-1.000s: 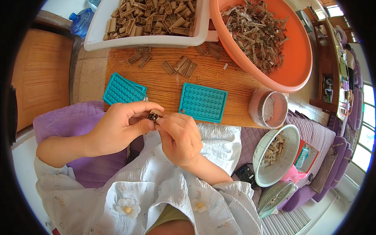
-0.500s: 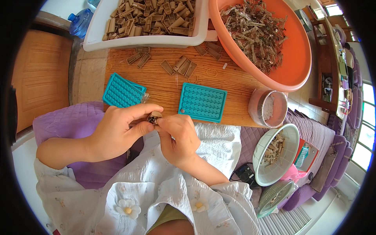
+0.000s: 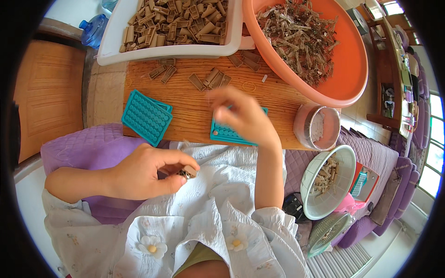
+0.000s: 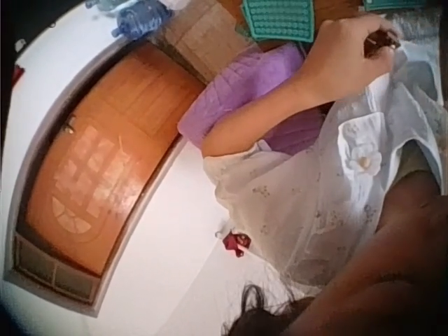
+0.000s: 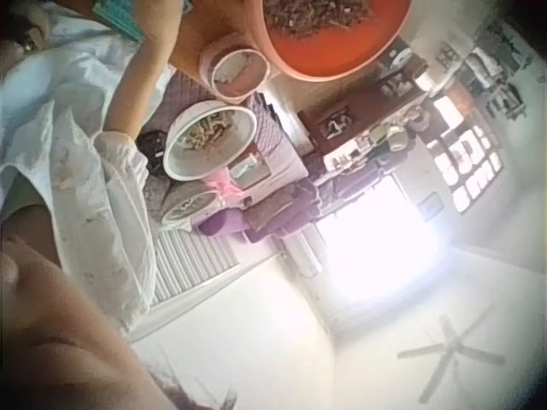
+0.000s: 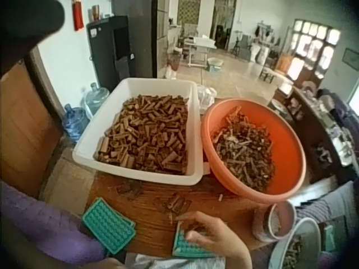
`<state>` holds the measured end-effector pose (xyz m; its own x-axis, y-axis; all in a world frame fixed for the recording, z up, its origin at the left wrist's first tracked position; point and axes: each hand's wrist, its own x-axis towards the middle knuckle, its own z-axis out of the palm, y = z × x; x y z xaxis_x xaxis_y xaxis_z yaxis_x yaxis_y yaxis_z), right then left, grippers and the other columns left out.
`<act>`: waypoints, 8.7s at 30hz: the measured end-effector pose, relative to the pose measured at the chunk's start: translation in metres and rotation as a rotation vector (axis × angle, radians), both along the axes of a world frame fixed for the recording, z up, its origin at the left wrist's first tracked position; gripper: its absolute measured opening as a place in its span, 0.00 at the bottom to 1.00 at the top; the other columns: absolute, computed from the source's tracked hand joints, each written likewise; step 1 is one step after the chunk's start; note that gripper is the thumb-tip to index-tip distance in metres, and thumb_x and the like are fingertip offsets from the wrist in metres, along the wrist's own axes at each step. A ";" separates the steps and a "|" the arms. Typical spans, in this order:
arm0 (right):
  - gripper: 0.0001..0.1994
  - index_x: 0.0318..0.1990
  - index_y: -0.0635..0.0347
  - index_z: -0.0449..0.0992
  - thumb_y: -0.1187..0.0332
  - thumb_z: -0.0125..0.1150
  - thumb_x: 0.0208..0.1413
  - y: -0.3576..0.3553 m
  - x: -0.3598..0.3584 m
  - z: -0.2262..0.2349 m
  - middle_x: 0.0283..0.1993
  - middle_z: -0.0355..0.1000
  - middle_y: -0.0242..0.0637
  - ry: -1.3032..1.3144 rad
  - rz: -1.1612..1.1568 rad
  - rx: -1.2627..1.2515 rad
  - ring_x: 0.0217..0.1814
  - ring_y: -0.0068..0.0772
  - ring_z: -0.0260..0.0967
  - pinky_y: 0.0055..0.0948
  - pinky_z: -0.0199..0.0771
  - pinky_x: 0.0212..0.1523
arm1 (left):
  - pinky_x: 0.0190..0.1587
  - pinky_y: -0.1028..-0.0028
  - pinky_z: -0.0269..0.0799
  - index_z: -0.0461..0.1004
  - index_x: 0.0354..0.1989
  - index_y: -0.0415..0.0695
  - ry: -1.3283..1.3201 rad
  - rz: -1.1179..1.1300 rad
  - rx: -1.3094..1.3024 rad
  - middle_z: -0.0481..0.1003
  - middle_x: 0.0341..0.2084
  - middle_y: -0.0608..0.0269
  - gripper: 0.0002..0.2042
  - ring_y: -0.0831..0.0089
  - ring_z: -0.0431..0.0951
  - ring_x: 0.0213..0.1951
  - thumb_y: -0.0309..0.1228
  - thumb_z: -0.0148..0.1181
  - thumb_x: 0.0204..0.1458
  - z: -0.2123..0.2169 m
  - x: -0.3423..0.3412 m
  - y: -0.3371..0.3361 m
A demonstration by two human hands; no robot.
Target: The person assembles small components by placing small white parts into a blue assembly jig and combining them with wooden or plastic casings by hand.
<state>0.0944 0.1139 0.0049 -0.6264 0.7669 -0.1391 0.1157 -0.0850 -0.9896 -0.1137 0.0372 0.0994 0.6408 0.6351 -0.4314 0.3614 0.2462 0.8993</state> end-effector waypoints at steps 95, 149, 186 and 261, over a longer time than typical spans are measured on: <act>0.06 0.25 0.63 0.68 0.69 0.55 0.44 -0.080 -0.127 0.037 0.22 0.67 0.37 0.476 -0.544 0.342 0.23 0.35 0.66 0.26 0.65 0.23 | 0.43 0.61 0.67 0.66 0.33 0.37 0.017 0.270 1.068 0.70 0.28 0.57 0.16 0.59 0.72 0.32 0.41 0.49 0.48 0.005 -0.012 0.018; 0.02 0.29 0.64 0.65 0.78 0.50 0.46 -0.032 0.002 0.048 0.26 0.63 0.31 -0.174 -0.376 0.150 0.27 0.20 0.59 0.18 0.61 0.29 | 0.26 0.74 0.73 0.60 0.47 0.45 -0.268 0.692 -0.800 0.67 0.40 0.61 0.17 0.66 0.75 0.35 0.42 0.35 0.56 -0.001 -0.007 0.019; 0.06 0.30 0.65 0.64 0.81 0.52 0.44 -0.060 -0.062 0.049 0.26 0.68 0.43 -0.136 -0.393 0.535 0.24 0.40 0.68 0.29 0.67 0.22 | 0.23 0.83 0.71 0.60 0.43 0.45 -0.171 0.626 -0.715 0.67 0.30 0.68 0.14 0.76 0.75 0.29 0.41 0.35 0.56 -0.002 -0.004 0.012; 0.08 0.30 0.62 0.69 0.67 0.52 0.44 0.183 0.150 0.030 0.27 0.69 0.47 -0.956 -0.470 0.829 0.32 0.47 0.67 0.37 0.66 0.34 | 0.30 0.81 0.65 0.62 0.46 0.39 0.076 0.381 0.002 0.66 0.19 0.69 0.24 0.81 0.68 0.26 0.25 0.61 0.39 -0.003 -0.016 0.054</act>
